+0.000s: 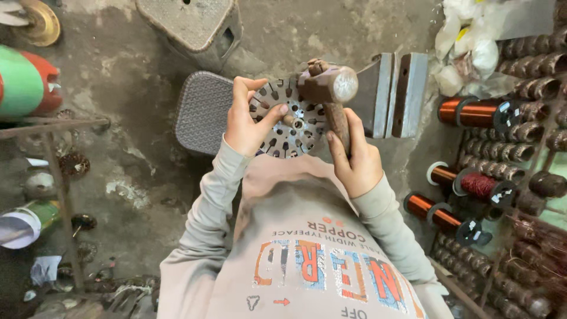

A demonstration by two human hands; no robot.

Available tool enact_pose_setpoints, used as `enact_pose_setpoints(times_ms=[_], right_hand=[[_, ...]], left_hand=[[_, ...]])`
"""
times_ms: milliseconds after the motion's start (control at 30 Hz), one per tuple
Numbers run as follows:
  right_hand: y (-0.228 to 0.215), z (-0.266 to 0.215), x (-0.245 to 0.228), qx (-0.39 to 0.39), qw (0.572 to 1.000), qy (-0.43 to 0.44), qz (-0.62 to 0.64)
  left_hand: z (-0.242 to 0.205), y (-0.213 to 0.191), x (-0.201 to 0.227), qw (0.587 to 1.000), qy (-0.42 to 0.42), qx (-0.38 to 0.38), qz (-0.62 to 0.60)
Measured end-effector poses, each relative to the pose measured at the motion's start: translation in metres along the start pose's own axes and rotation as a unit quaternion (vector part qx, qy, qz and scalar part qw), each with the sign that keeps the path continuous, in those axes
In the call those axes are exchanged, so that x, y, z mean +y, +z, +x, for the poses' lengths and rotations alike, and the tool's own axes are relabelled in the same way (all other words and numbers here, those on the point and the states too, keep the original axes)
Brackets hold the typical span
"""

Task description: The person hammers a metal rod into a circular metal component with multiple holes, using a hammer and a vise. They repeatedly strike the rod to secure it, then remove the component from the vise and inspect it.

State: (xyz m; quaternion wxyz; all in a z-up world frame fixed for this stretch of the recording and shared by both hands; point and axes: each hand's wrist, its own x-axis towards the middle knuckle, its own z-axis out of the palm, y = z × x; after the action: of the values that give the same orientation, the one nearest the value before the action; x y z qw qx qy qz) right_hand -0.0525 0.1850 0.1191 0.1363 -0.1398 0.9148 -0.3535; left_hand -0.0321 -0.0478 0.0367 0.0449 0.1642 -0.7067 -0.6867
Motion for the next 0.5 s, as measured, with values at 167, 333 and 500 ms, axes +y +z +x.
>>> enact_pose_setpoints(times_ms=[167,333,500], right_hand=[[0.005,0.004,-0.003,0.037,0.999,-0.034,-0.005],[0.001,0.000,-0.004,-0.038,0.948,0.126,0.289],[-0.051,-0.010,-0.039,-0.041,0.903,0.218,0.367]], left_hand=[[-0.029,0.026,-0.014,0.947,-0.047,0.099,-0.302],[-0.055,0.050,-0.032,0.965,-0.012,0.119,-0.235],[-0.026,0.006,-0.027,0.984,0.004,-0.054,-0.169]])
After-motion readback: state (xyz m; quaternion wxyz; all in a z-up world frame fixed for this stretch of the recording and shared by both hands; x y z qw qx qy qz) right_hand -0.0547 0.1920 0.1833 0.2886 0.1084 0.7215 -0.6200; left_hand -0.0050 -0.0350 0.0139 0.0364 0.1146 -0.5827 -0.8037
